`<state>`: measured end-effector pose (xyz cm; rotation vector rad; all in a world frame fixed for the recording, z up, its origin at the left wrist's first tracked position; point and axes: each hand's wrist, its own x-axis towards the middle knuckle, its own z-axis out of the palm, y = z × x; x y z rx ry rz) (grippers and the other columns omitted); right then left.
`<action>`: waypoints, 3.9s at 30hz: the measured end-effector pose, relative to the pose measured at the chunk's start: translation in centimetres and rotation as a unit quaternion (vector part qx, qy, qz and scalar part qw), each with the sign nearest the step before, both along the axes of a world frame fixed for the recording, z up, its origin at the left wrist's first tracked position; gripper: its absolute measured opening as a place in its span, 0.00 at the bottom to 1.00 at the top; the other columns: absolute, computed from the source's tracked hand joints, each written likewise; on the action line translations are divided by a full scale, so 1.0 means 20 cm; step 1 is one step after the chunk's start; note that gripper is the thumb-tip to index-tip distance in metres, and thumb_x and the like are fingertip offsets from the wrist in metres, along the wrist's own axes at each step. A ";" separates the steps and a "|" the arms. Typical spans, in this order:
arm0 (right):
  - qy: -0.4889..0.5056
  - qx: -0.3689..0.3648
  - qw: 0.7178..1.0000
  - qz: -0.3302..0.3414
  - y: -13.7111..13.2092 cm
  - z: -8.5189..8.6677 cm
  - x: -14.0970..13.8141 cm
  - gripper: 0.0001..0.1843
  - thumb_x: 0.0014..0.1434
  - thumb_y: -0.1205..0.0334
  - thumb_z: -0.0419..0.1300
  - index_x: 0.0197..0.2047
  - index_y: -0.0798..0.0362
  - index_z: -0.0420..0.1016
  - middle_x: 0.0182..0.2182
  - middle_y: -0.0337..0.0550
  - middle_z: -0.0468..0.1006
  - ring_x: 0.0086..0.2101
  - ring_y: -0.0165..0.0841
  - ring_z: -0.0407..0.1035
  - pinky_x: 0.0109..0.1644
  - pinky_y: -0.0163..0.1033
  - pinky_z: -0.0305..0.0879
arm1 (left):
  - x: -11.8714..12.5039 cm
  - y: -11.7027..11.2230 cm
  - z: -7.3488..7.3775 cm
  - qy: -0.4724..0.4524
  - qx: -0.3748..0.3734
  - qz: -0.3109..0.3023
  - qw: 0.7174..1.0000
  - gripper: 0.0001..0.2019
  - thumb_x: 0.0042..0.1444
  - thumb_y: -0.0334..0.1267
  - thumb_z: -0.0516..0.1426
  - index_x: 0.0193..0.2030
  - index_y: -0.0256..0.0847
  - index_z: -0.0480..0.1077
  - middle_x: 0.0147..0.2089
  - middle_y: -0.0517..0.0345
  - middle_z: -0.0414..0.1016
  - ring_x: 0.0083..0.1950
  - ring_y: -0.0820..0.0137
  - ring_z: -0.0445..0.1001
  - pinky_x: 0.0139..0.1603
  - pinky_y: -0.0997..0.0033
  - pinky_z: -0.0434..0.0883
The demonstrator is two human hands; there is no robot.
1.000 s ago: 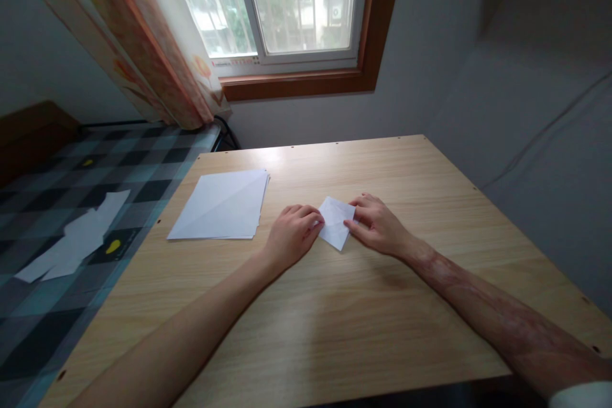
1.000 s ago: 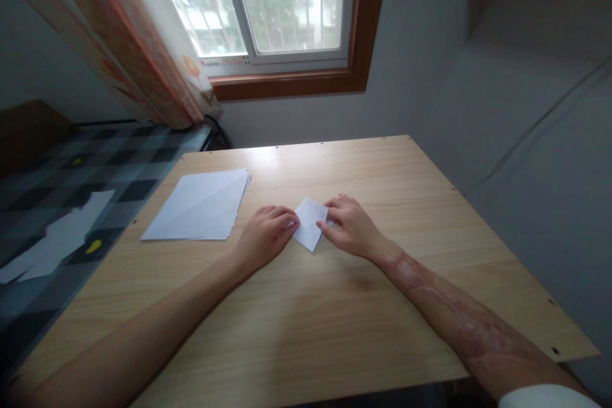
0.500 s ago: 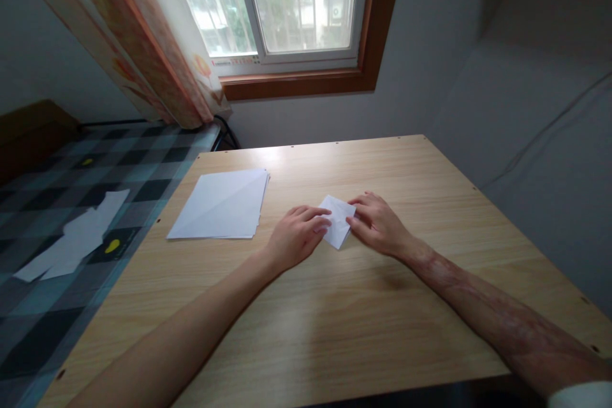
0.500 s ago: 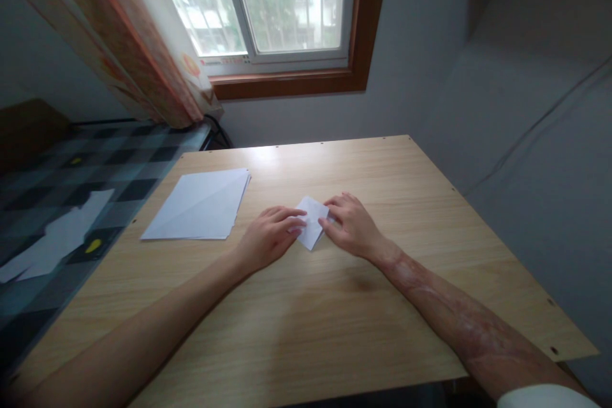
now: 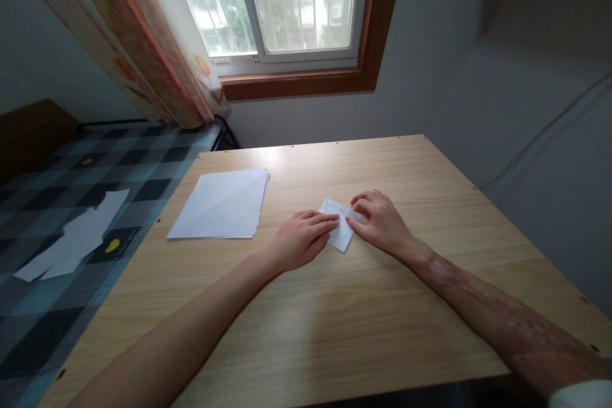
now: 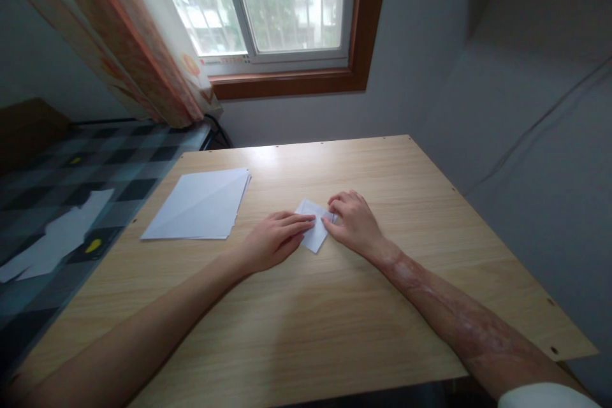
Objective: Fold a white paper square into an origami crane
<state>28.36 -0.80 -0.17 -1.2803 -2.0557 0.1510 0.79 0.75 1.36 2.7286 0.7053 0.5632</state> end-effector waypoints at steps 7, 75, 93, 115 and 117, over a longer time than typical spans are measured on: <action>-0.010 0.003 0.999 0.031 -0.01 0.00 0.00 0.03 0.66 0.60 0.69 0.44 0.46 0.82 0.52 0.48 0.85 0.53 0.49 0.76 0.69 0.64 0.63 | 0.00 -0.02 0.03 0.010 -0.006 -0.007 1.000 0.20 0.76 0.40 0.55 0.70 0.51 0.75 0.71 0.51 0.78 0.67 0.55 0.78 0.70 0.47 0.74; -0.104 0.031 0.978 0.177 -0.11 0.07 -0.07 0.39 0.60 0.34 0.73 0.65 0.48 0.78 0.65 0.56 0.79 0.60 0.55 0.75 0.72 0.64 0.65 | 0.00 0.01 0.00 -0.026 0.017 0.220 0.975 0.12 0.70 0.45 0.63 0.56 0.45 0.79 0.62 0.49 0.82 0.62 0.53 0.79 0.66 0.46 0.73; -0.136 -0.025 0.987 0.076 -0.08 0.04 -0.06 0.16 0.71 0.71 0.59 0.55 0.48 0.83 0.52 0.49 0.88 0.51 0.45 0.82 0.67 0.53 0.72 | 0.01 0.00 0.01 -0.040 0.004 0.209 0.977 0.10 0.72 0.43 0.60 0.55 0.44 0.75 0.62 0.47 0.81 0.61 0.53 0.78 0.65 0.48 0.73; 0.408 -0.253 0.875 0.062 0.00 -0.02 -0.04 0.26 0.67 0.41 0.66 0.59 0.46 0.67 0.33 0.39 0.86 0.35 0.40 0.82 0.41 0.44 0.79 | -0.02 0.03 0.02 -0.265 -0.286 0.123 0.913 0.22 0.71 0.48 0.63 0.66 0.43 0.69 0.58 0.45 0.84 0.55 0.61 0.84 0.58 0.56 0.81; 0.381 -0.260 0.883 0.079 -0.01 -0.03 -0.05 0.24 0.69 0.45 0.66 0.61 0.47 0.68 0.38 0.43 0.88 0.39 0.40 0.83 0.47 0.47 0.81 | -0.02 0.04 0.00 -0.287 -0.315 0.125 0.896 0.23 0.69 0.47 0.65 0.66 0.43 0.69 0.54 0.47 0.85 0.52 0.63 0.85 0.55 0.59 0.81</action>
